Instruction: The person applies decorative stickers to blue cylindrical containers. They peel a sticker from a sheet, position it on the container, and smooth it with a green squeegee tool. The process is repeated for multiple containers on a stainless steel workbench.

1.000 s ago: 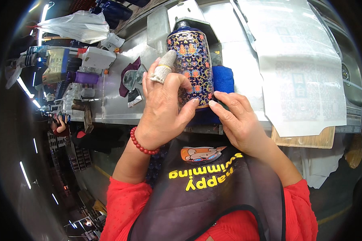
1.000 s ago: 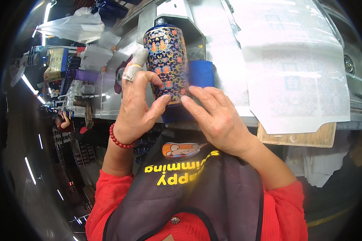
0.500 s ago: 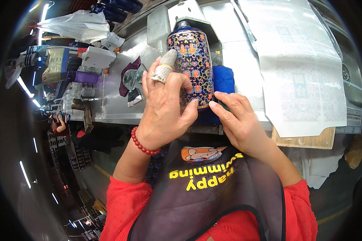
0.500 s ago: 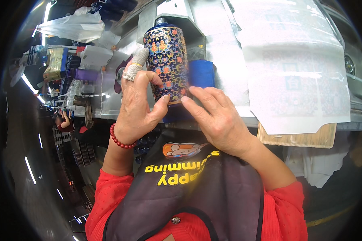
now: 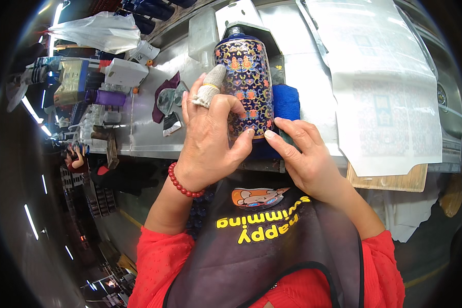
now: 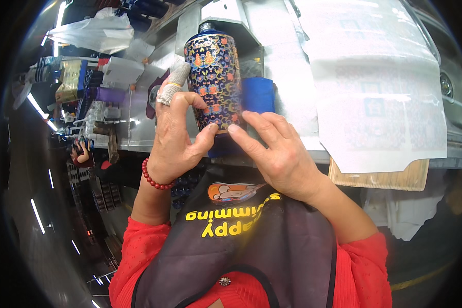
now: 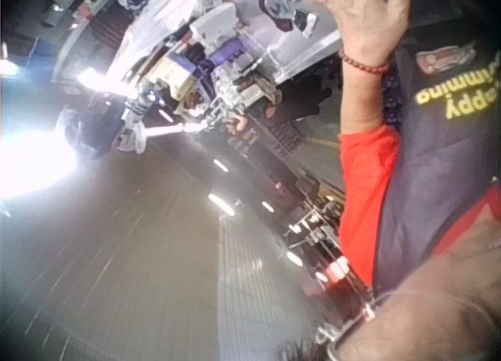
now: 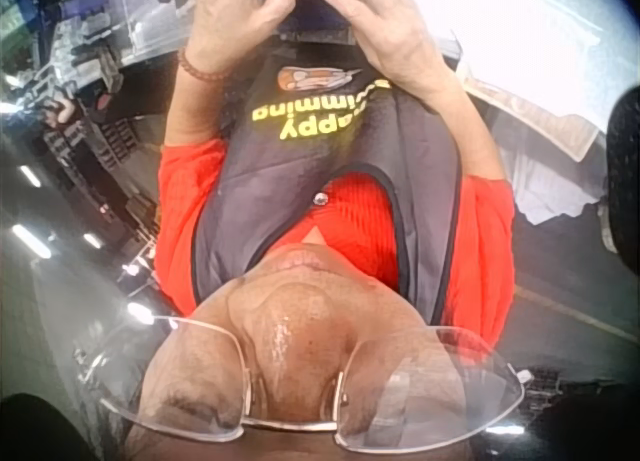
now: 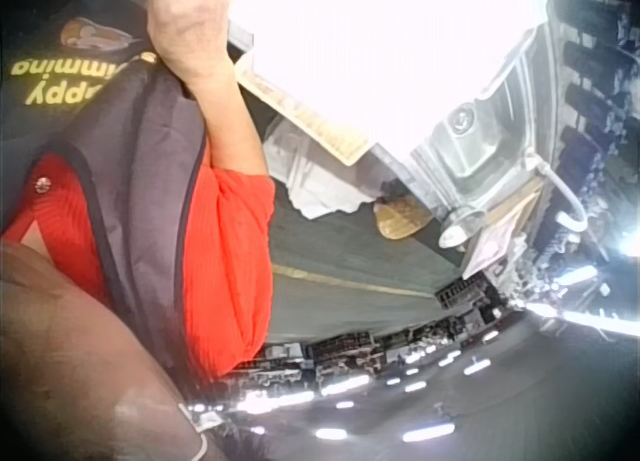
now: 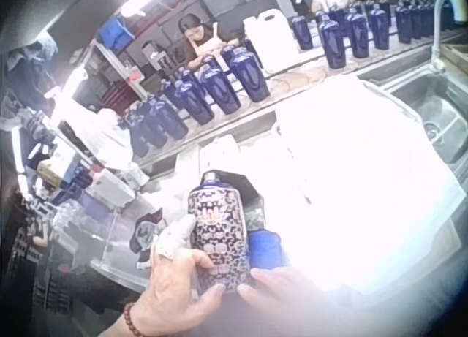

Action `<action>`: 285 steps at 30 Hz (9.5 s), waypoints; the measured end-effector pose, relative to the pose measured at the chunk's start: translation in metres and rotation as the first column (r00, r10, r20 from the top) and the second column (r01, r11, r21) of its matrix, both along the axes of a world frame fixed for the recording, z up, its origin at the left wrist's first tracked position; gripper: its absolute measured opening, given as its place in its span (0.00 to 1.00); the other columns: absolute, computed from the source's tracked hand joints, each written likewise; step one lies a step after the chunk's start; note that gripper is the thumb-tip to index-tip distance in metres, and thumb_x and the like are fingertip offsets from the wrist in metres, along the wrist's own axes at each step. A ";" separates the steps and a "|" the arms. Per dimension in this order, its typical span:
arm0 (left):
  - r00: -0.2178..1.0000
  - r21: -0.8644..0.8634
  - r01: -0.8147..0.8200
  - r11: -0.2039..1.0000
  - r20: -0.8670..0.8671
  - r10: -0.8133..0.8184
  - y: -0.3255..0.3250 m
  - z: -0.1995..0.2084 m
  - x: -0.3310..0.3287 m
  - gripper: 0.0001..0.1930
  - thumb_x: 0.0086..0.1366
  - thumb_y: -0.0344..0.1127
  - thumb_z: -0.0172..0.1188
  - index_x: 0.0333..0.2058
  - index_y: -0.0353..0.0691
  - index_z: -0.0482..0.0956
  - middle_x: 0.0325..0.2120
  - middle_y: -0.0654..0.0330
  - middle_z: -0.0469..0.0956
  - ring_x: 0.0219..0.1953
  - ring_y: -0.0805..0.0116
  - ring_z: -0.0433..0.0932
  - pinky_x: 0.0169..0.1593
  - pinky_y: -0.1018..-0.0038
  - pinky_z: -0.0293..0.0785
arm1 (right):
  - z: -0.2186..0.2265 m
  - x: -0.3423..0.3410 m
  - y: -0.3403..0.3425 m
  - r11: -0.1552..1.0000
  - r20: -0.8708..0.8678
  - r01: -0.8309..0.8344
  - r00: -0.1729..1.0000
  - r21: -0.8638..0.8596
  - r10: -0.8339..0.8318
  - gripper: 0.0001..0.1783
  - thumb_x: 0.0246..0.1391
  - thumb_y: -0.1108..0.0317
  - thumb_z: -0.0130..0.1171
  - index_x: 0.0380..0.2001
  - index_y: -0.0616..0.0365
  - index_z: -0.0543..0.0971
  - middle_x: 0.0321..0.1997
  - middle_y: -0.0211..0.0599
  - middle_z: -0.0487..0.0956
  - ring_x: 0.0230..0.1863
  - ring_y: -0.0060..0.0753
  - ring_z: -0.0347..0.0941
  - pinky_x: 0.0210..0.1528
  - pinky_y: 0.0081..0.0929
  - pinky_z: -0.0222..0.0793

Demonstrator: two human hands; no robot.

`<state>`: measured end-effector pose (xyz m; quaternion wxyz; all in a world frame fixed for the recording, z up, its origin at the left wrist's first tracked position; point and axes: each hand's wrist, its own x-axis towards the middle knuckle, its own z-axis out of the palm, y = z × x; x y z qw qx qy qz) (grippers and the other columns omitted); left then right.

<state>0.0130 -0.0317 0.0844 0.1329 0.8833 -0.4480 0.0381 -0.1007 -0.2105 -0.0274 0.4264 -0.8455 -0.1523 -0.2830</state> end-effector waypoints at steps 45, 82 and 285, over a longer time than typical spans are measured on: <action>0.969 -0.393 -0.104 0.914 -0.248 0.004 0.032 -0.060 -0.004 0.32 0.66 0.40 0.65 0.61 0.32 0.60 0.62 0.43 0.62 0.67 0.54 0.61 0.71 0.60 0.51 | 0.016 0.000 0.006 0.990 -0.104 0.013 0.994 -0.140 -0.027 0.32 0.50 0.76 0.58 0.60 0.47 0.79 0.60 0.45 0.69 0.58 0.50 0.69 0.57 0.42 0.68; 0.926 -0.145 0.163 0.976 0.364 -0.100 0.054 -0.086 -0.024 0.28 0.73 0.56 0.53 0.60 0.42 0.78 0.58 0.50 0.77 0.67 0.52 0.68 0.73 0.38 0.34 | 0.012 -0.001 0.008 0.983 -0.048 0.037 0.998 -0.178 -0.047 0.29 0.51 0.72 0.59 0.59 0.50 0.79 0.60 0.45 0.70 0.58 0.48 0.69 0.57 0.41 0.67; 0.989 -0.298 -0.133 0.945 0.016 0.144 0.037 -0.090 -0.004 0.57 0.57 0.67 0.66 0.71 0.32 0.51 0.62 0.45 0.66 0.65 0.45 0.63 0.67 0.30 0.35 | 0.058 0.073 -0.033 0.987 0.193 -0.134 0.970 -0.086 0.148 0.12 0.45 0.74 0.67 0.36 0.53 0.83 0.31 0.33 0.75 0.35 0.38 0.74 0.41 0.36 0.70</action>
